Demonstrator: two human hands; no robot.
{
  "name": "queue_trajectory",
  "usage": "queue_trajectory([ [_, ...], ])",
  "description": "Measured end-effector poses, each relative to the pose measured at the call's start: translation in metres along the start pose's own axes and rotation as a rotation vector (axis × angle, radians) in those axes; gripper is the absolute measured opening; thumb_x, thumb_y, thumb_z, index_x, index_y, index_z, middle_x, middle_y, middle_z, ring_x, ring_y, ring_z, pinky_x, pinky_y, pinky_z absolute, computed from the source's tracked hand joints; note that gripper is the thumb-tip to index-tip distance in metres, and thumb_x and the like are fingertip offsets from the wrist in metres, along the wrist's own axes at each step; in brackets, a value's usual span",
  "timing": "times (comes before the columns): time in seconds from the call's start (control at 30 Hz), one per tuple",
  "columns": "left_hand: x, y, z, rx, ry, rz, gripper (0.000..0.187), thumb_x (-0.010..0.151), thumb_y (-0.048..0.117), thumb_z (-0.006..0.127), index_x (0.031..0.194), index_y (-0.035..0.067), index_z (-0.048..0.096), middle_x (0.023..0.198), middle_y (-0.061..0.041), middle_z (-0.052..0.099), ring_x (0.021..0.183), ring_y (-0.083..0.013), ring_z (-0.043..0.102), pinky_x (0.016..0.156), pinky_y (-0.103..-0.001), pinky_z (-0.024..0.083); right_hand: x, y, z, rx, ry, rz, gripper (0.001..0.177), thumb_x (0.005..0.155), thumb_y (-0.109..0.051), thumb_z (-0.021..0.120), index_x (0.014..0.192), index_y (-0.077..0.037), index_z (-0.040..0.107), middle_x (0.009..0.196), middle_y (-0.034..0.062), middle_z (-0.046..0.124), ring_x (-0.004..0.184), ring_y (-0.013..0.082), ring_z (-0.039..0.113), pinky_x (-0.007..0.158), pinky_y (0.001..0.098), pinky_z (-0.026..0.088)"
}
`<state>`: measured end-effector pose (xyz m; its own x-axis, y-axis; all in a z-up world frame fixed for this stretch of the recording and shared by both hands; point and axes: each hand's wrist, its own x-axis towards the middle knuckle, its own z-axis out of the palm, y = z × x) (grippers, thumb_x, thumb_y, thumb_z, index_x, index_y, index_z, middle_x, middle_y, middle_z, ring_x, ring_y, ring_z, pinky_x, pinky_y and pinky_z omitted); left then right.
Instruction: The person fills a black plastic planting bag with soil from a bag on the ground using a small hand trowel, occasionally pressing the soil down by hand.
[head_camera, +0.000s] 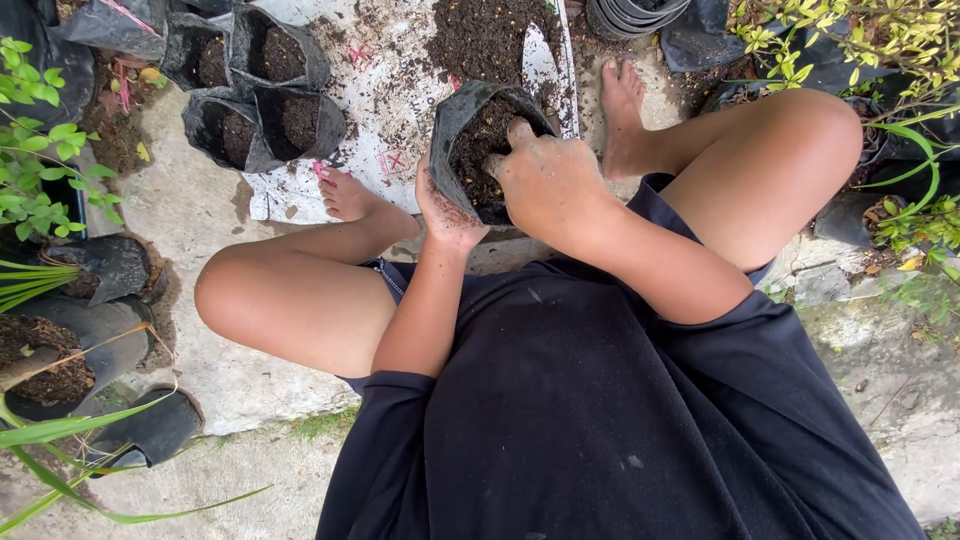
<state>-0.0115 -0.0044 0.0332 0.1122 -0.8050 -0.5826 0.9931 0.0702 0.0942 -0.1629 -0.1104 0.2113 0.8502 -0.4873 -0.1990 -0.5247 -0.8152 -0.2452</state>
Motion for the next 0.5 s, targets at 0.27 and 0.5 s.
queue_trajectory([
  [0.27,-0.039,-0.019,0.06,0.047,-0.17,-0.033,0.043,0.1,0.044,0.051,0.123,0.011,0.069,0.123,-0.009,0.07,0.108,-0.0229,0.066,0.093,-0.038,0.052,-0.043,0.017,-0.04,0.103,0.475,-0.048,0.052,0.08,-0.007,0.071,0.13,-0.018,0.074,0.103,0.0042,0.067,0.074,0.0258,0.068,0.061,0.0364,0.052],
  [0.5,-0.042,-0.037,0.063,0.095,-0.154,-0.075,0.045,0.099,0.045,0.049,0.124,0.012,0.068,0.124,-0.009,0.069,0.109,-0.0235,0.065,0.093,-0.04,0.052,-0.082,0.032,-0.05,0.417,0.523,-0.123,0.053,0.078,-0.005,0.07,0.131,-0.012,0.074,0.126,0.0088,0.067,0.082,0.0274,0.066,0.064,0.0372,0.052],
])
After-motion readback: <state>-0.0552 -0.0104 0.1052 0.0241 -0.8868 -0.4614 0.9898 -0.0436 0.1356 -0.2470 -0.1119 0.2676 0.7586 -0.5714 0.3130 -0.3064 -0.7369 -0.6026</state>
